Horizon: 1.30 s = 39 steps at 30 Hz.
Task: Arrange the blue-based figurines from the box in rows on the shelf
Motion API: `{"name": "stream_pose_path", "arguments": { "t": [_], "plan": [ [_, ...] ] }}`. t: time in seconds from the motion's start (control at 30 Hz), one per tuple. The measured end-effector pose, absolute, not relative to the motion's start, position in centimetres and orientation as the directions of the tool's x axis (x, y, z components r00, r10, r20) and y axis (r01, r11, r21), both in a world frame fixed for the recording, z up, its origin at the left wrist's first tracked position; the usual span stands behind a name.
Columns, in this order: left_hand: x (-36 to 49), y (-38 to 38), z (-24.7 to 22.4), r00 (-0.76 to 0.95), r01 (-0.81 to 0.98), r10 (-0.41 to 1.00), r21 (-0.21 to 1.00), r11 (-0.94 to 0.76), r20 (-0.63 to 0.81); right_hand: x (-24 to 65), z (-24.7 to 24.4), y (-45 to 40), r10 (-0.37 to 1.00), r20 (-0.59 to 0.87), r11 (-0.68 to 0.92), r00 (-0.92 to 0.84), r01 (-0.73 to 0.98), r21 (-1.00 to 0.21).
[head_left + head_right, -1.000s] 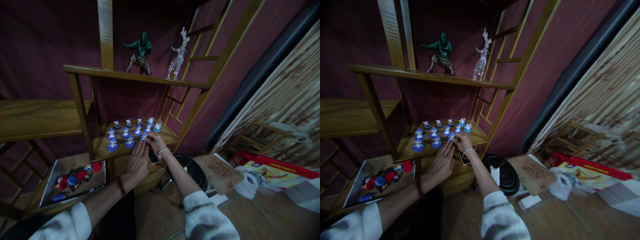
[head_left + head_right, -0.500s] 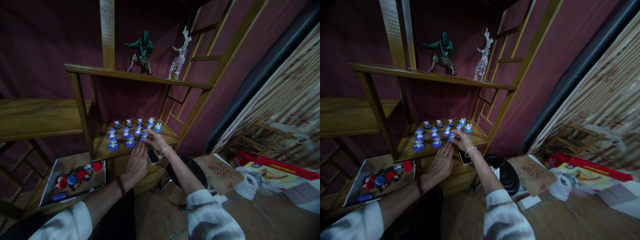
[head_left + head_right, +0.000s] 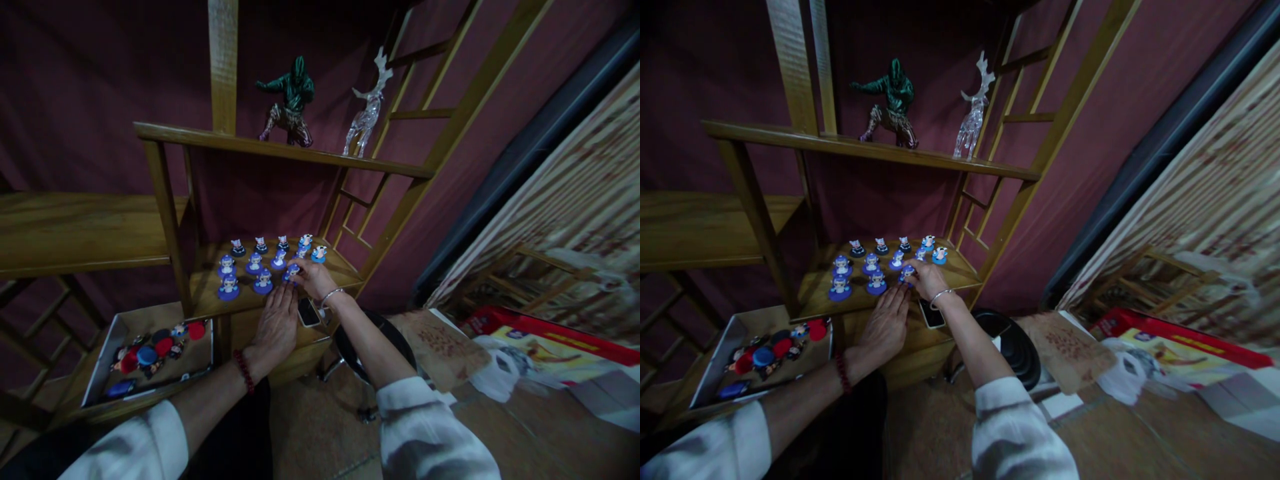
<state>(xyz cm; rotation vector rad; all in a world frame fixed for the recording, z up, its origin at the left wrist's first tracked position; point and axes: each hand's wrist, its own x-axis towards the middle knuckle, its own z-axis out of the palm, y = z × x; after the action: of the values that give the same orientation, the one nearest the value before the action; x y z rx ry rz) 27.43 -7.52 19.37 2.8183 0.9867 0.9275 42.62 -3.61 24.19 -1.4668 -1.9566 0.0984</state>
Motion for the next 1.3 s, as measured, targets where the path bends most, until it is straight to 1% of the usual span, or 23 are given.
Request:
{"name": "stream_pose_path", "arguments": {
  "t": [0.1, 0.3, 0.43, 0.67, 0.87, 1.07, 1.2, 1.3],
  "plan": [
    [27.4, -7.6, 19.6, 0.627, 0.575, 0.574, 0.185, -0.797, 0.526, 42.7, 24.3, -3.6, 0.869, 0.464, 0.375, -0.172, 0.840, -0.392],
    [27.3, -7.6, 19.5, 0.631, 0.581, 0.567, 0.162, -0.798, 0.529, 42.8, 24.5, -3.1, 0.877, 0.447, 0.327, -0.178, 0.902, -0.282],
    [27.4, -7.4, 19.2, 0.631, 0.574, 0.555, 0.154, -0.804, 0.542, 42.7, 24.6, -3.1, 0.873, 0.446, 0.340, -0.196, 0.901, -0.268],
    [27.4, -7.5, 19.4, 0.640, 0.602, 0.554, 0.099, -0.792, 0.532, 42.4, 24.8, -3.4, 0.894, 0.413, 0.298, -0.174, 0.919, -0.259],
    [27.4, -7.5, 19.4, 0.647, 0.609, 0.558, 0.088, -0.788, 0.519, 42.4, 24.8, -3.3, 0.899, 0.404, 0.275, -0.166, 0.934, -0.229],
    [27.2, -7.5, 19.6, 0.659, 0.599, 0.563, 0.104, -0.794, 0.498, 42.6, 24.3, -3.3, 0.885, 0.435, 0.313, -0.169, 0.906, -0.285],
    [27.0, -7.5, 19.7, 0.664, 0.588, 0.560, 0.117, -0.800, 0.496, 42.8, 23.6, -3.3, 0.882, 0.455, 0.333, -0.122, 0.844, -0.420],
    [26.9, -7.5, 19.8, 0.666, 0.574, 0.556, 0.133, -0.808, 0.498, 42.9, 23.0, -3.5, 0.890, 0.453, 0.315, -0.060, 0.799, -0.513]
  ]
}}
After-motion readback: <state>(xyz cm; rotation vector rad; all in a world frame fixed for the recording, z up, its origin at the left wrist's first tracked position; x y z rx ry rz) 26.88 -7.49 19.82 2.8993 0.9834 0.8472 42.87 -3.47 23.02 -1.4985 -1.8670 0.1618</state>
